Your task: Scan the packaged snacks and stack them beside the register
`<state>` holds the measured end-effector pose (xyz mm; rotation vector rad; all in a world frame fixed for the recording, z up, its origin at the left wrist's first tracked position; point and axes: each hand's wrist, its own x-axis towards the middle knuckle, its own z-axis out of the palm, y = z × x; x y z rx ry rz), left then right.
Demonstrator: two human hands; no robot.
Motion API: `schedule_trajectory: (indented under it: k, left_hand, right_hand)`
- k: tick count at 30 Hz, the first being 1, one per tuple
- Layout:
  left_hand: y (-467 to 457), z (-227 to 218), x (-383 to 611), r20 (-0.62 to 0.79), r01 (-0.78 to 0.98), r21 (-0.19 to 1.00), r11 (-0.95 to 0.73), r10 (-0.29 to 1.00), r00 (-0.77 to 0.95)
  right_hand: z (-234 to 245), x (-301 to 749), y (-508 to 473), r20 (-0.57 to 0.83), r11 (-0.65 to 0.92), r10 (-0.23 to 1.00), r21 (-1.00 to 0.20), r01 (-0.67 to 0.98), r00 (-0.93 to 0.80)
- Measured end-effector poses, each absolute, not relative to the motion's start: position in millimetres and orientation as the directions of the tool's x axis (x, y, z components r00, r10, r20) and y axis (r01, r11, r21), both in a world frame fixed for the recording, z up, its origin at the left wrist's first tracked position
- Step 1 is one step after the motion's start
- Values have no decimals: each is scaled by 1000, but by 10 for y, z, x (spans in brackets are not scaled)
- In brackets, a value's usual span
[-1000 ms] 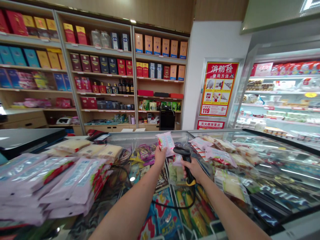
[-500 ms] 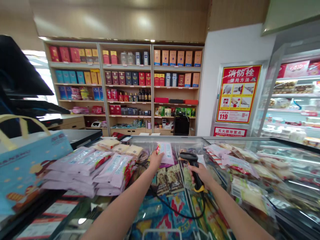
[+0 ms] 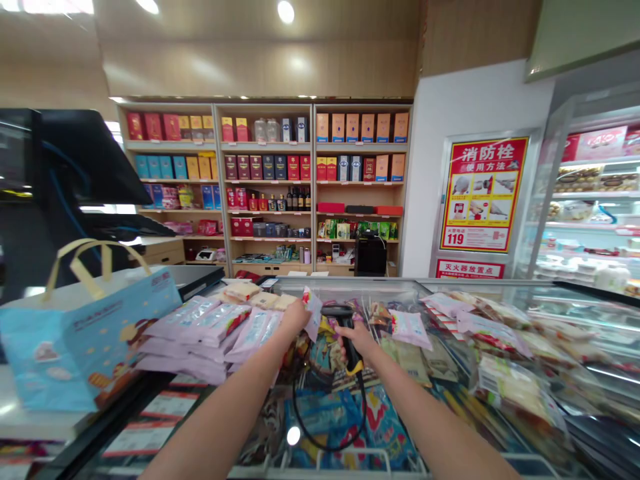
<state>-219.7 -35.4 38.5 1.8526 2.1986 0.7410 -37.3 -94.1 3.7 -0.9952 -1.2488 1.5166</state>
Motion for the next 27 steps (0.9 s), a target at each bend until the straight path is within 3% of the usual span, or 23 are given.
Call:
schedule_trajectory:
  k: [6,11,19,23,27]
  left_hand:
    - [-497,315,-2230,394,994,111,-15,918,-30]
    - [-519,303,-2266,290,998,-37,-56,955,64]
    - [-527,229,-1961,401,996,-10,-86,912,82]
    - [-508,179,-1498,392,974,121,-193,910,132]
    - [-469,115,-904,275,924,314,-218,952,132]
  right_hand:
    - [-29,-607,-951,-76,-113,953,-987,-111,-294]
    - [-72,-630,-956,-129,-155,956,-985,-78,-264]
    - [-81,-324,-880,-100,-127,974,-984,-126,-203]
    - [-24,54,-875,-76,-94,990,-984,-148,-121]
    - [22,568,-910,-14,-17,1000,-991,-130,-20]
